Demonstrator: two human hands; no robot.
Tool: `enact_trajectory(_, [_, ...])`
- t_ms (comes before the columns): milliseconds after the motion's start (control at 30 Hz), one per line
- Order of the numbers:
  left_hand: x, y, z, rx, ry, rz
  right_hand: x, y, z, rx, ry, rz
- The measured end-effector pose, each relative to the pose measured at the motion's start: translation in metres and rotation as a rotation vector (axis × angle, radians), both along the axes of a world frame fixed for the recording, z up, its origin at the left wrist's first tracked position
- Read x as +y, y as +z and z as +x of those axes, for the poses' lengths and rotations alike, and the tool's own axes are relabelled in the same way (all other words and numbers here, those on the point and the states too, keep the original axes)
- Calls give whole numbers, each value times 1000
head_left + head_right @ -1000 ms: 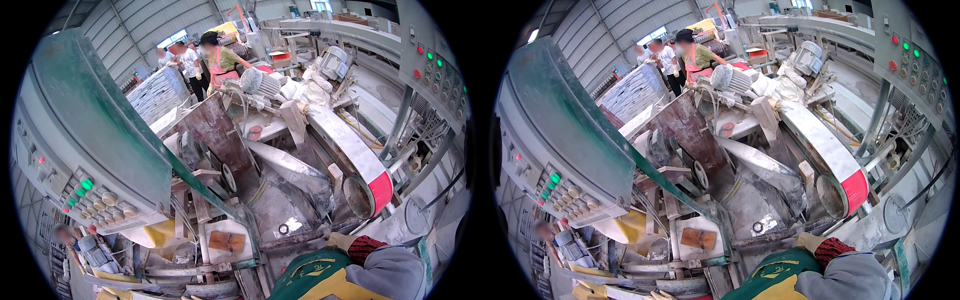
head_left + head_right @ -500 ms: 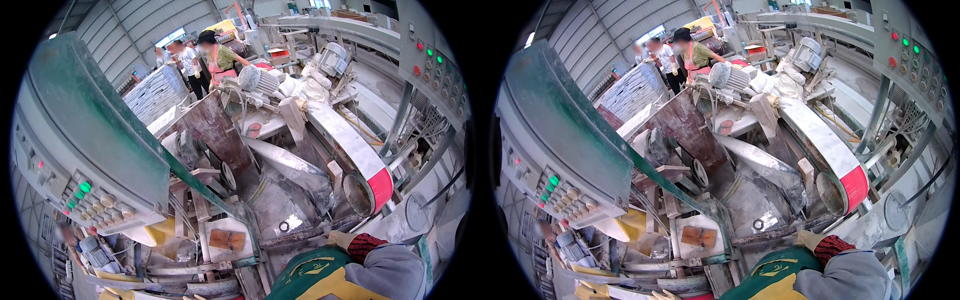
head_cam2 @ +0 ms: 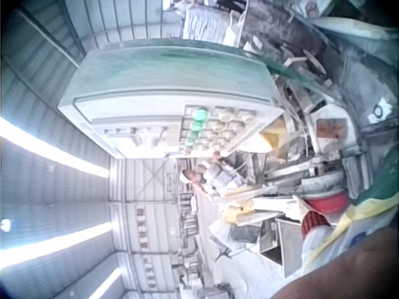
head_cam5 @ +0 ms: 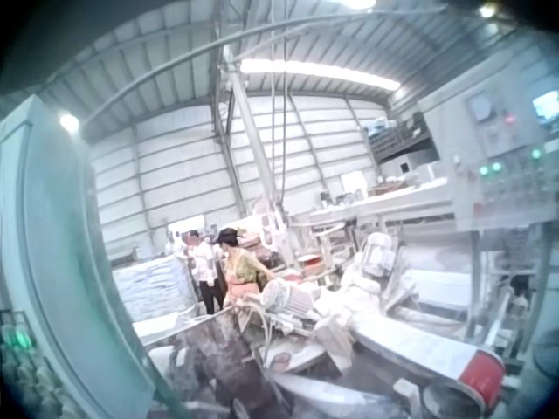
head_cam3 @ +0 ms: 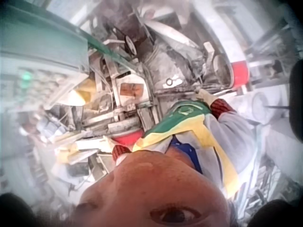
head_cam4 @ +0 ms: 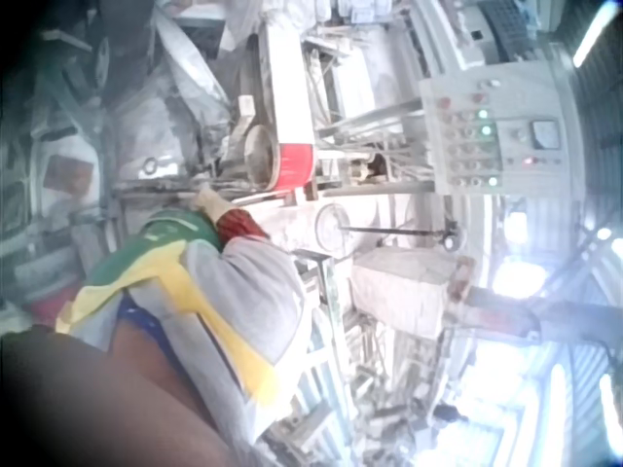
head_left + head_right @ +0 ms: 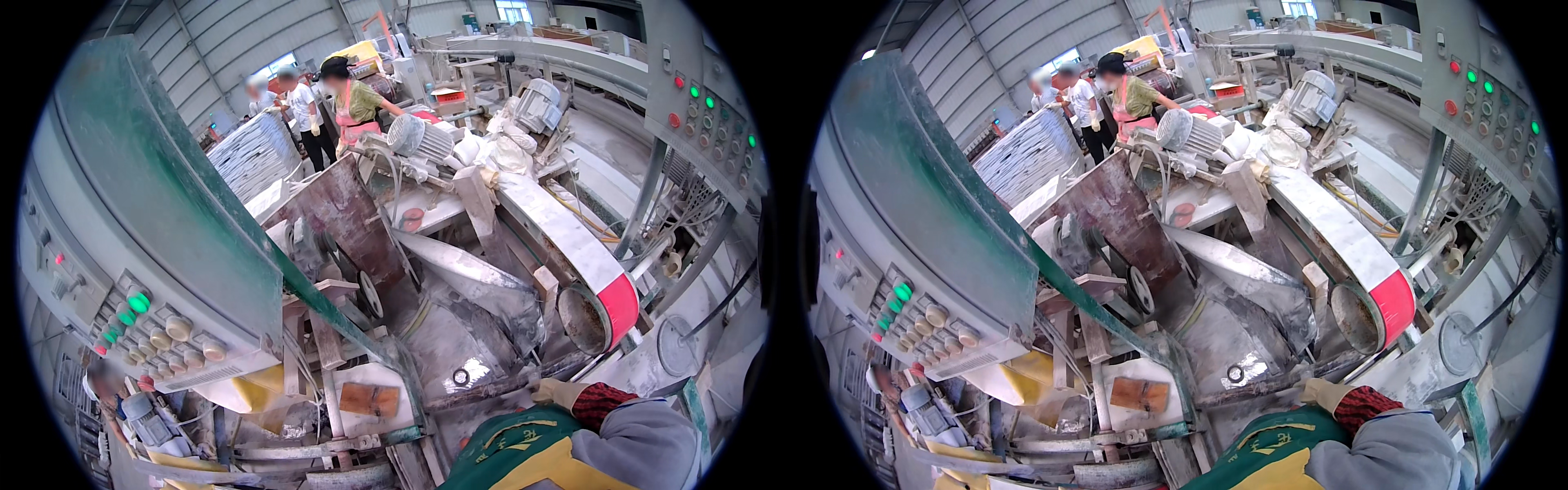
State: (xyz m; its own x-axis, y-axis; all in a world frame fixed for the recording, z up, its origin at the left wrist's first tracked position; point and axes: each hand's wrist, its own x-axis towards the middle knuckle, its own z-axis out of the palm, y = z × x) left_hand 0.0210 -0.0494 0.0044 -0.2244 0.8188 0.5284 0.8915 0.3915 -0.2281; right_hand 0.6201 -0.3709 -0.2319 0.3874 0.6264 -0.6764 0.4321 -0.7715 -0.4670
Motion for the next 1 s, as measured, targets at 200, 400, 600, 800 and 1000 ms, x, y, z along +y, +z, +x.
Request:
enact_trajectory(200, [-15, 15, 20, -164, -63, -152, -2, 24, -4, -85, 92, 4])
enact_trajectory(400, [-21, -35, -12, 170, -209, -216, 13, -5, 1, -65, 133, 3])
enact_trajectory(600, [-73, 7, 66, -346, -334, -97, 43, 25, -15, 179, 19, 350])
enact_trajectory(800, [-92, -10, 75, -1489, -688, -14, 103, 99, -43, 569, -189, 414])
enact_trajectory(1000, [-78, 73, 264, -1592, -694, -369, 171, 167, -85, 1173, -248, 634])
